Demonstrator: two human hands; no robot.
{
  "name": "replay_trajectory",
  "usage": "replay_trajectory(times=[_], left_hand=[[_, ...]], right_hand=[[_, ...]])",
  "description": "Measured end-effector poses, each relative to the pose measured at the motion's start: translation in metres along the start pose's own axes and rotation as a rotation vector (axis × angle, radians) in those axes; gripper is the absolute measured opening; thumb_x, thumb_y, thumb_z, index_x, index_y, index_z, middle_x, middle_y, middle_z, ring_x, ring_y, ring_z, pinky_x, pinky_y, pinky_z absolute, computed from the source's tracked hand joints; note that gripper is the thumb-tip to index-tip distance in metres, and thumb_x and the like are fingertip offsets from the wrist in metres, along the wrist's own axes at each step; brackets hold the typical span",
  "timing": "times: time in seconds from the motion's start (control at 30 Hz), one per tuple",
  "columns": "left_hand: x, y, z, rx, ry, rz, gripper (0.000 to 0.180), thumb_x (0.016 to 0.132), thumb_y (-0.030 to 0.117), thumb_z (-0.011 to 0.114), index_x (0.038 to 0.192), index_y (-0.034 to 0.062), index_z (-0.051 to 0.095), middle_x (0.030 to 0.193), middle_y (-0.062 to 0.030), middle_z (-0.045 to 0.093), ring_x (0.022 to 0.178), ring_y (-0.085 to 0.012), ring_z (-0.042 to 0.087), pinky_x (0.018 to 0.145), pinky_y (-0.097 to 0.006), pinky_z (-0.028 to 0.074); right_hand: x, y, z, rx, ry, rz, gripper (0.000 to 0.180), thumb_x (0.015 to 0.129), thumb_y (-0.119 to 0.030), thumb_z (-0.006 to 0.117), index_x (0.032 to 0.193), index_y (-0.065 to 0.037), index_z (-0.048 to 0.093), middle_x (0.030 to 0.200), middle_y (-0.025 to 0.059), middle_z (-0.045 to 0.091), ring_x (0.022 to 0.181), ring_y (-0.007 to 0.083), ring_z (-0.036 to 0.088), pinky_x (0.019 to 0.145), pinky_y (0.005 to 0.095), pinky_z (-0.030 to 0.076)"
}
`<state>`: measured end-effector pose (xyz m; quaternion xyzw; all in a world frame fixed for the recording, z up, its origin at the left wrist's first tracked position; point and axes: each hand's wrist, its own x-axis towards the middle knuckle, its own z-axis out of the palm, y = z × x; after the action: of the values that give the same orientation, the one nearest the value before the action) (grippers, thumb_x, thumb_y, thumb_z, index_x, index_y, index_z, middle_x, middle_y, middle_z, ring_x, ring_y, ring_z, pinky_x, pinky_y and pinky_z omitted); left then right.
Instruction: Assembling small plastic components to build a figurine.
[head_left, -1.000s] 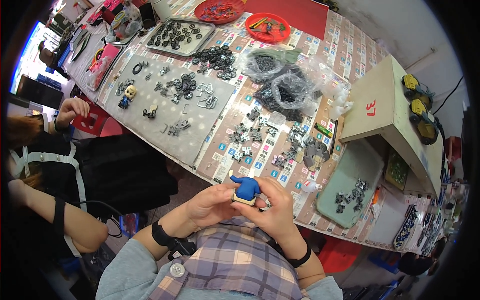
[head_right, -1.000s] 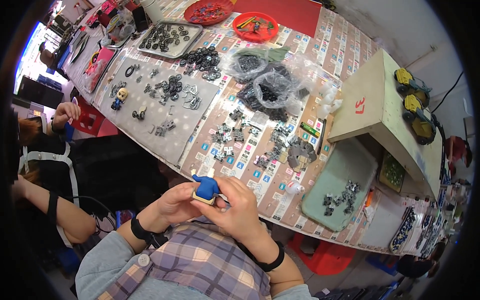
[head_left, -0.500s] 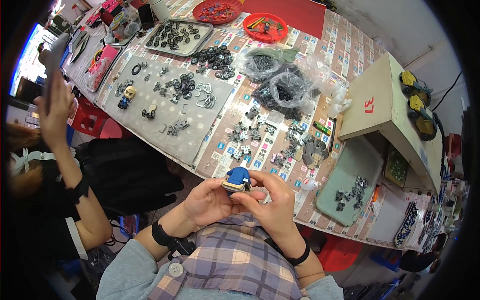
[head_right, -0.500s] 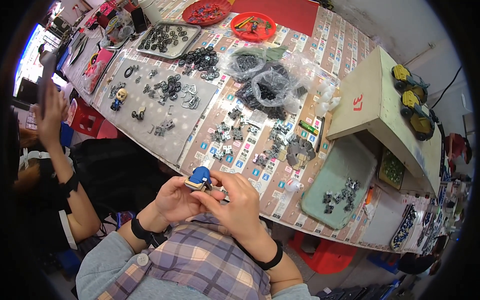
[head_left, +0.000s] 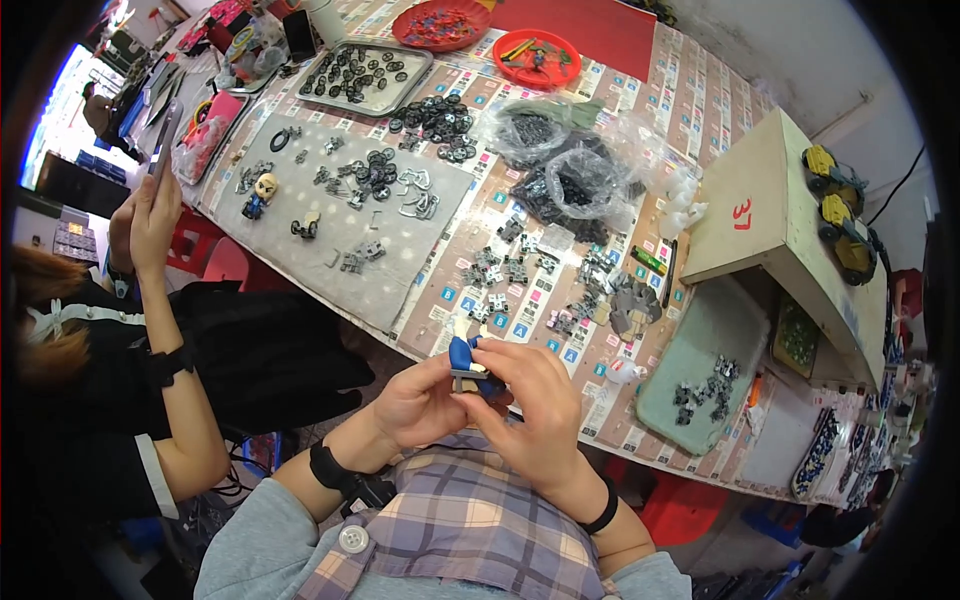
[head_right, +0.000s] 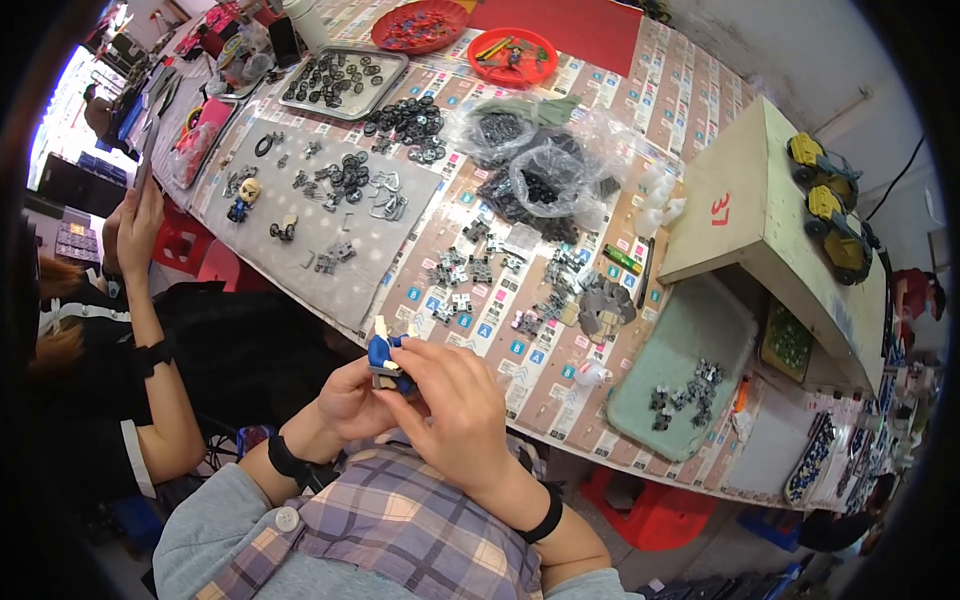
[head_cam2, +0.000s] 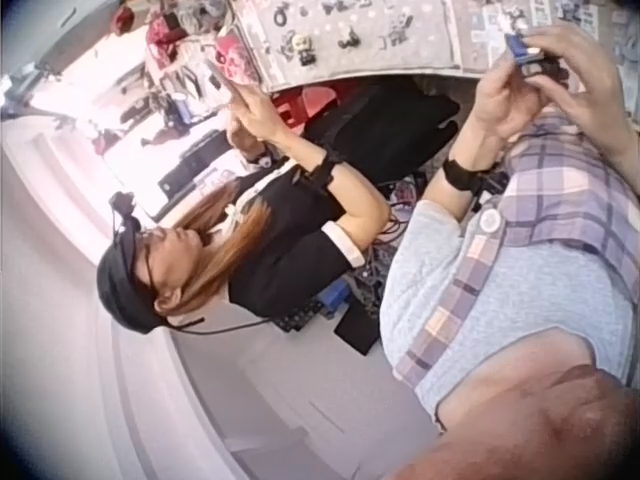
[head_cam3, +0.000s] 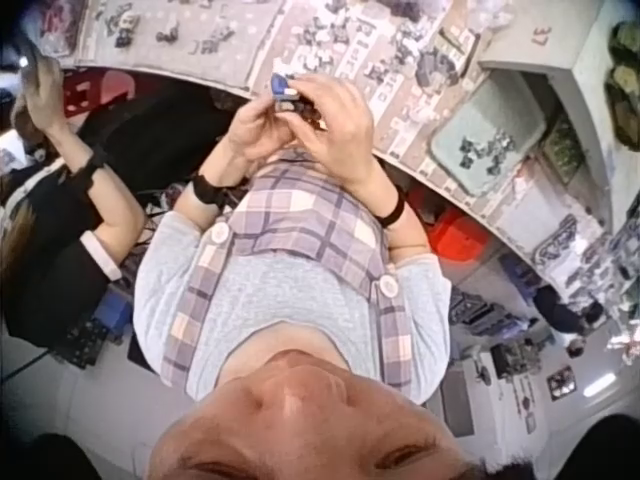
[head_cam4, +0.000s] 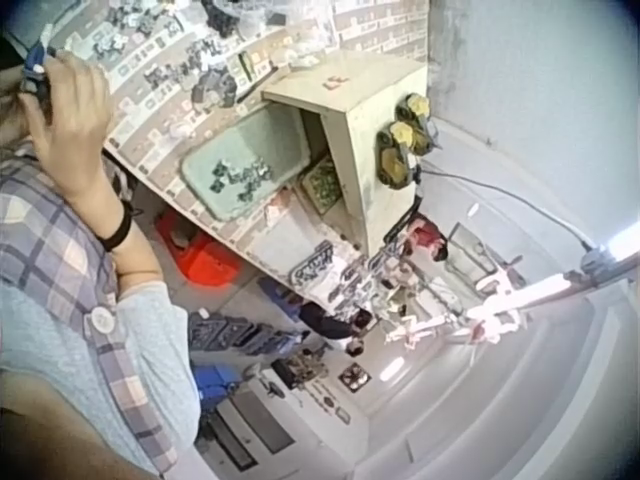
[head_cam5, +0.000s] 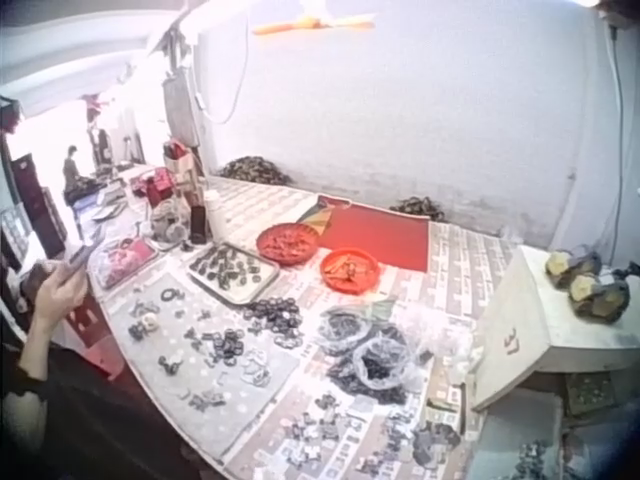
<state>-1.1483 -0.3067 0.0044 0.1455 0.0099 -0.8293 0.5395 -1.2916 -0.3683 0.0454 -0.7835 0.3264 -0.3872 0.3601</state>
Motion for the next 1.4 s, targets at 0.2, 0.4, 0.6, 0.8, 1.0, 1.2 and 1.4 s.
replay_trajectory(times=[0.2,0.4,0.6,0.8,1.0,1.2,1.4], left_hand=[[-0.001,0.005,0.003,0.072,0.011,0.031,0.036,0.093,0.027,0.039,0.120,0.0033,0.043,0.111,-0.0138,0.054,0.102,-0.0267,0.054,0.092,-0.042,0.041],[-0.002,0.009,0.011,0.224,0.040,0.033,0.037,0.093,0.028,0.040,0.119,0.0025,0.042,0.107,-0.0149,0.054,0.098,-0.0260,0.056,0.086,-0.040,0.046],[-0.006,0.014,0.028,0.387,0.105,0.048,0.041,0.093,0.031,0.040,0.121,0.0013,0.039,0.109,-0.0147,0.053,0.102,-0.0269,0.056,0.087,-0.038,0.046],[-0.009,0.017,0.033,0.424,0.048,0.047,0.046,0.091,0.030,0.047,0.124,-0.0002,0.036,0.113,-0.0143,0.052,0.105,-0.0262,0.054,0.089,-0.037,0.045],[-0.011,0.015,0.028,0.461,0.052,0.039,0.045,0.089,0.025,0.052,0.123,0.0003,0.038,0.112,-0.0127,0.053,0.102,-0.0233,0.056,0.087,-0.033,0.046],[-0.012,0.011,0.017,0.458,0.134,0.044,0.040,0.084,0.024,0.059,0.115,0.0025,0.044,0.104,-0.0087,0.057,0.095,-0.0158,0.058,0.080,-0.026,0.048],[-0.007,0.009,0.021,0.446,0.167,0.017,0.042,0.080,0.027,0.064,0.110,0.0035,0.047,0.100,-0.0082,0.060,0.093,-0.0153,0.059,0.078,-0.026,0.050]], right_hand=[[0.000,-0.003,-0.001,0.030,-0.002,-0.014,0.035,0.064,-0.011,0.073,0.095,-0.004,0.060,0.101,0.0112,0.060,0.088,0.0280,0.057,0.076,0.0348,0.044],[-0.002,-0.004,-0.002,0.062,0.014,-0.027,0.036,0.062,-0.008,0.073,0.095,-0.004,0.059,0.101,0.0121,0.060,0.088,0.0281,0.057,0.075,0.0347,0.045],[-0.005,-0.003,-0.002,0.070,0.047,-0.034,0.038,0.061,-0.006,0.074,0.095,-0.004,0.058,0.100,0.0123,0.059,0.088,0.0272,0.057,0.073,0.0339,0.046],[-0.005,-0.003,-0.003,0.076,0.049,-0.031,0.038,0.060,-0.004,0.074,0.095,-0.004,0.058,0.101,0.0116,0.057,0.086,0.0264,0.057,0.071,0.0332,0.046],[-0.003,-0.007,-0.005,0.095,0.027,-0.004,0.037,0.061,-0.005,0.074,0.094,-0.005,0.058,0.099,0.0109,0.057,0.085,0.0263,0.056,0.071,0.0331,0.046],[-0.005,-0.005,-0.006,0.087,-0.009,0.003,0.037,0.062,-0.008,0.074,0.095,-0.005,0.058,0.095,0.0104,0.057,0.083,0.0259,0.055,0.070,0.0336,0.045],[-0.005,-0.003,-0.007,0.071,-0.054,0.021,0.037,0.061,-0.009,0.074,0.094,-0.005,0.058,0.091,0.0103,0.058,0.082,0.0272,0.055,0.069,0.0347,0.045]])
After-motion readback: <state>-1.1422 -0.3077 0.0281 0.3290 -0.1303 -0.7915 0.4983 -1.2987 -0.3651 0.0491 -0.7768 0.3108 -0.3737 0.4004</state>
